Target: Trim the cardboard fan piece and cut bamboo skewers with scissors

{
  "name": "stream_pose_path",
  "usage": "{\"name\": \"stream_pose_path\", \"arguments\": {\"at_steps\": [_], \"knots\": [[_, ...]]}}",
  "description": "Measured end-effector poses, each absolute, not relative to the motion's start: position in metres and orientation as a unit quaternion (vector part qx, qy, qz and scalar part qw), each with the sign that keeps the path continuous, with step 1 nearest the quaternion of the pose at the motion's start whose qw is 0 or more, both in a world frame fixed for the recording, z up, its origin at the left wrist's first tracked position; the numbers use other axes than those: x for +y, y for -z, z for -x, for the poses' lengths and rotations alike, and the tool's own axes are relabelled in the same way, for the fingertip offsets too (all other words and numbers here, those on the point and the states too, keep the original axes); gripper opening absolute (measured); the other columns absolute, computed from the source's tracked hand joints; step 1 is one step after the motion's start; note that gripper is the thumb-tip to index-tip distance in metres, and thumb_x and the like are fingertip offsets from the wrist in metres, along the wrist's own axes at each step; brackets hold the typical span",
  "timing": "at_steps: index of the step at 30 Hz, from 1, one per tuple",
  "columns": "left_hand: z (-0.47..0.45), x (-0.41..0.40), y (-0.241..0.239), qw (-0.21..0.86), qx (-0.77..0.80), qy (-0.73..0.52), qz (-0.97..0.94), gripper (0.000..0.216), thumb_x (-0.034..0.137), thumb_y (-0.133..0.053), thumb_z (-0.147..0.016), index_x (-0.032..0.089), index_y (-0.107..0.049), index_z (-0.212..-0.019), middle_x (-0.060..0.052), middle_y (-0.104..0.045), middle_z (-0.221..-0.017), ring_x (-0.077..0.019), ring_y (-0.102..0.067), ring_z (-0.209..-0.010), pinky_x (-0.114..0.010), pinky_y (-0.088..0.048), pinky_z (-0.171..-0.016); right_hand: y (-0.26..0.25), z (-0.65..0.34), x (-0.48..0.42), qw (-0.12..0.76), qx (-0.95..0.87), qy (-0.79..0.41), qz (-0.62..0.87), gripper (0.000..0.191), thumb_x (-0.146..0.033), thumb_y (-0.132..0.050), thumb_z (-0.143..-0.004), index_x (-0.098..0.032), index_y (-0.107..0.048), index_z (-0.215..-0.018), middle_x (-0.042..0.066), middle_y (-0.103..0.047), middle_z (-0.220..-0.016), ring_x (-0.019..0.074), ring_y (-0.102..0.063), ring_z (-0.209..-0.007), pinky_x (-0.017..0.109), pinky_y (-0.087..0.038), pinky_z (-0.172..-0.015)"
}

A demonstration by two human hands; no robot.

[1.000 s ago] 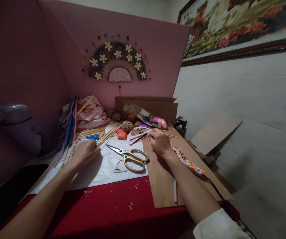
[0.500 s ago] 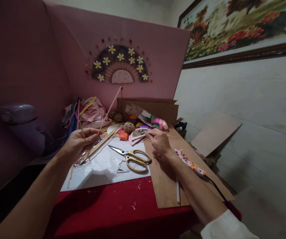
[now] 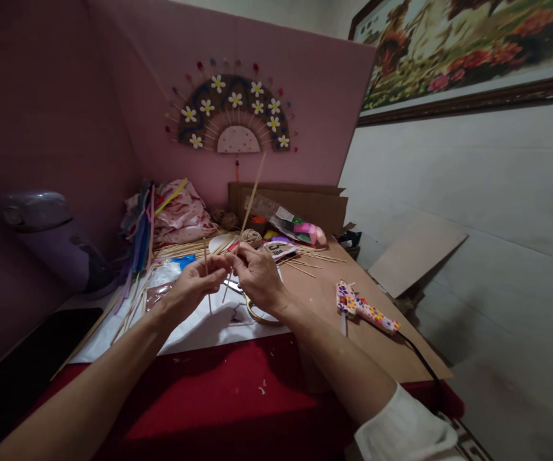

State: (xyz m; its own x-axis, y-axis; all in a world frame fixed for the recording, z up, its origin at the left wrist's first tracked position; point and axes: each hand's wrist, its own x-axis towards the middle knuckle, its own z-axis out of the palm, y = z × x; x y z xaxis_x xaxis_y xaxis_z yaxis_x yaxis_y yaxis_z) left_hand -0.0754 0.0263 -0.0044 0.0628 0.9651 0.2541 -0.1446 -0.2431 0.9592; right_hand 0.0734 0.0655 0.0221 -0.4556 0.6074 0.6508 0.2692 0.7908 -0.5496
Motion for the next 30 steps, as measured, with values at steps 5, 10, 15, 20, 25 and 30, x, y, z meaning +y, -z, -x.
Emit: {"name": "stream_pose_path", "arguments": {"at_steps": [5, 10, 15, 20, 25, 30], "knots": [[0.079, 0.033, 0.012, 0.504, 0.393, -0.609, -0.47, 0.035, 0.048, -0.056, -0.079, 0.018, -0.064, -0.094, -0.002, -0.058, -0.079, -0.0081, -0.048, -0.064, -0.02, -0.038, -0.06, -0.012, -0.072, 0.062, 0.443, -0.839, -0.182, 0.257, 0.026, -0.027, -0.041, -0.092, -0.017, -0.052, -0.071, 0.0, -0.054, -0.064, 0.0106, -0.048, -0.058, 0.022, -0.035, -0.058], [0.07, 0.036, 0.015, 0.494, 0.339, -0.628, -0.497, 0.033, 0.043, -0.056, -0.08, 0.017, -0.066, -0.098, -0.005, -0.063, -0.087, -0.0107, -0.052, -0.072, -0.023, -0.041, -0.068, -0.014, -0.07, 0.061, 0.445, -0.845, -0.172, 0.241, 0.025, -0.027, -0.04, -0.093, -0.017, -0.052, -0.073, 0.0, -0.055, -0.066, 0.0109, -0.049, -0.06, 0.022, -0.035, -0.059], [0.067, 0.036, 0.017, 0.505, 0.308, -0.618, -0.518, 0.035, 0.042, -0.055, -0.082, 0.017, -0.066, -0.104, -0.007, -0.065, -0.094, -0.0139, -0.055, -0.082, -0.027, -0.041, -0.077, -0.004, -0.065, 0.067, 0.446, -0.847, -0.18, 0.227, 0.026, -0.024, -0.038, -0.093, -0.018, -0.049, -0.07, 0.0, -0.052, -0.065, 0.0106, -0.047, -0.056, 0.022, -0.035, -0.057], [0.068, 0.036, 0.021, 0.501, 0.325, -0.607, -0.525, 0.043, 0.044, -0.053, -0.083, 0.018, -0.06, -0.116, -0.008, -0.063, -0.1, -0.0139, -0.054, -0.082, -0.028, -0.041, -0.079, 0.012, -0.064, 0.068, 0.443, -0.843, -0.203, 0.226, 0.027, -0.024, -0.037, -0.093, -0.019, -0.045, -0.067, -0.001, -0.049, -0.06, 0.0111, -0.047, -0.054, 0.022, -0.036, -0.057], [0.073, 0.031, 0.017, 0.483, 0.345, -0.573, -0.565, 0.047, 0.041, -0.054, -0.083, 0.019, -0.055, -0.124, -0.008, -0.064, -0.097, -0.0163, -0.055, -0.085, -0.028, -0.04, -0.08, 0.016, -0.063, 0.064, 0.44, -0.851, -0.192, 0.215, 0.023, -0.024, -0.038, -0.091, -0.02, -0.043, -0.069, -0.001, -0.049, -0.059, 0.0117, -0.048, -0.054, 0.022, -0.037, -0.058], [0.08, 0.027, 0.011, 0.518, 0.328, -0.532, -0.583, 0.047, 0.041, -0.054, -0.082, 0.022, -0.054, -0.125, -0.008, -0.064, -0.101, -0.0174, -0.055, -0.089, -0.03, -0.04, -0.082, 0.017, -0.06, 0.059, 0.442, -0.85, -0.198, 0.208, 0.022, -0.024, -0.04, -0.09, -0.02, -0.043, -0.069, -0.001, -0.048, -0.059, 0.0108, -0.047, -0.052, 0.02, -0.036, -0.054]]}}
